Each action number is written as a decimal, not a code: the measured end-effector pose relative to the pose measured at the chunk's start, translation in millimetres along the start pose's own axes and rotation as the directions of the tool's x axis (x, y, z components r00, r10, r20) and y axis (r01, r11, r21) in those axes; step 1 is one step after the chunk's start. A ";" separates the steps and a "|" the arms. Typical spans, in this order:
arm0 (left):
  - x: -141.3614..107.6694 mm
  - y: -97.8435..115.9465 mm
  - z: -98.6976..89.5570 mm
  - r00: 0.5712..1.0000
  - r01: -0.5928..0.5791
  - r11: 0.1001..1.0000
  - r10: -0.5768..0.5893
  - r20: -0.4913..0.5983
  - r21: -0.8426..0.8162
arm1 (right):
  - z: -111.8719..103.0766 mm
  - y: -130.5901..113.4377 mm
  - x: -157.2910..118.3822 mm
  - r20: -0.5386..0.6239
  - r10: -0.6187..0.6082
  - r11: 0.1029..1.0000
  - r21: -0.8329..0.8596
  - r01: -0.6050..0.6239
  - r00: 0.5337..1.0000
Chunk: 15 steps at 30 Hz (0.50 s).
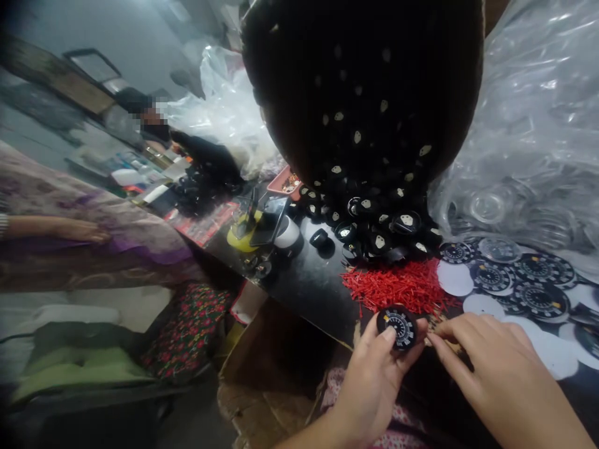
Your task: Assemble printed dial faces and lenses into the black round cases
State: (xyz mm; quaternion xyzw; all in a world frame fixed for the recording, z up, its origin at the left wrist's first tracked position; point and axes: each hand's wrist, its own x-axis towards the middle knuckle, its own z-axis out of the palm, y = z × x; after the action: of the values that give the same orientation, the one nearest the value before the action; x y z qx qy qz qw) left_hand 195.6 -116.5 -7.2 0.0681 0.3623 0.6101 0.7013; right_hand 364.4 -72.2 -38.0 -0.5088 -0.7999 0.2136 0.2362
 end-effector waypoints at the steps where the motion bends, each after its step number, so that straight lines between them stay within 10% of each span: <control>1: -0.7 1.3 -0.6 1.000 0.008 1.000 -0.008 0.022 -0.005 | -3.2 -3.7 0.4 -0.022 -0.001 1.000 0.015 0.002 1.000; 15: 22.5 -17.4 -12.3 1.000 -0.005 0.908 -0.004 0.022 0.419 | -26.2 -49.8 14.7 0.028 0.074 0.994 0.081 -0.076 0.997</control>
State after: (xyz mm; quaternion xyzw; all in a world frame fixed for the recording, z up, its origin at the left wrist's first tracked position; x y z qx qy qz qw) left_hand 202.2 -104.7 -35.1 0.2239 0.4771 0.5174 0.6742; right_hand 339.1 -75.6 14.2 -0.5258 -0.7735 0.2613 0.2388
